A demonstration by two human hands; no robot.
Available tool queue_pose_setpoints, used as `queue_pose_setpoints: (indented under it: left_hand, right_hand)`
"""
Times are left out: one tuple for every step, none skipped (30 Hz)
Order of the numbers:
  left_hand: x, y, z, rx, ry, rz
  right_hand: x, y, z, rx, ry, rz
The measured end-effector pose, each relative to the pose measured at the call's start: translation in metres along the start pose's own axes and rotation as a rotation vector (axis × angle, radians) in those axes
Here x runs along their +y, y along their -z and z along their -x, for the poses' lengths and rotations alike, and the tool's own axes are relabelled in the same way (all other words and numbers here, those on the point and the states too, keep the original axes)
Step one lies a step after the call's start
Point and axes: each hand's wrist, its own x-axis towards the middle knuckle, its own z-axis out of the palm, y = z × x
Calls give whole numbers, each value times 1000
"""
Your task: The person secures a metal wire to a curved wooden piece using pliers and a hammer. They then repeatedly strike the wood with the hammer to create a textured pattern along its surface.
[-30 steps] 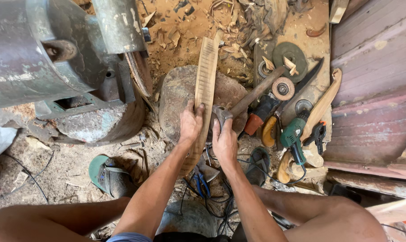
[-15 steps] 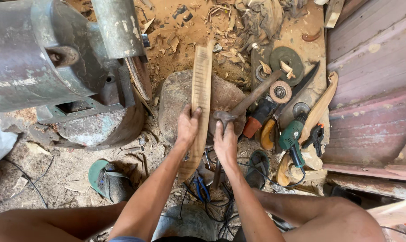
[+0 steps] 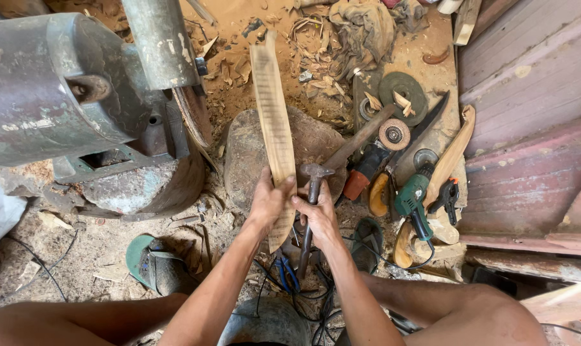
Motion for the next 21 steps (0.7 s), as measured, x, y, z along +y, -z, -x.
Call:
queue_pose_setpoints:
  left_hand:
    - [-1,1,4,-33,-5,-45]
    - [-2,3,4,-4,37,-78]
    - [-2,3,1,24,76,-107]
    - [-3,3,-4,52,116,-136]
    - [-6,5,-10,48,119,-175]
    - [-9,7,-18,43,122,-215]
    - [-12,9,-24,38,125,-257]
    - [-16,11,-30,34,79,-257]
    - [-18,9,-38,24,27,-255]
    - [-21,8,-44,13,-24,-253]
    - [-23,8,-49,12,-50,-276]
    - [-25,7,-54,11,-76,-300]
    - [-28,10,-54,14,-95,-326]
    - [-31,11,-55,17,-63,-333]
    - [-31,11,-56,21,-34,-337]
    - [-31,11,-57,25,-5,-341]
    - [-31,11,-57,42,-60,-361]
    - [-30,10,-57,59,-115,-381]
    - [-30,9,-56,75,-169,-401]
    - [-29,9,-56,78,-168,-408]
    - [-28,9,-56,82,-167,-414]
  right_hand:
    - [1,-2,2,-12,3,-9]
    - [2,-2,2,14,-4,64]
    - [2,-1,2,41,-8,142]
    - [4,-2,2,67,-12,219]
    - [7,-1,2,85,46,265]
    - [10,1,2,102,105,310]
    - [12,2,0,120,163,353]
    - [14,3,-2,143,143,424]
    - [14,5,-6,171,127,496]
    - [13,8,-9,199,111,569]
    - [11,9,-12,204,144,599]
    - [9,10,-15,210,176,629]
    - [9,9,-15,210,201,658]
    - [9,7,-14,217,209,669]
    - [6,5,-15,223,222,681]
    - [3,3,-16,229,234,693]
    - [0,1,-16,236,285,698]
    - [-2,0,-16,242,336,702]
    - [-3,-1,-16,248,385,707]
    - [-4,-2,-16,263,410,729]
    - [-3,-3,-15,278,434,751]
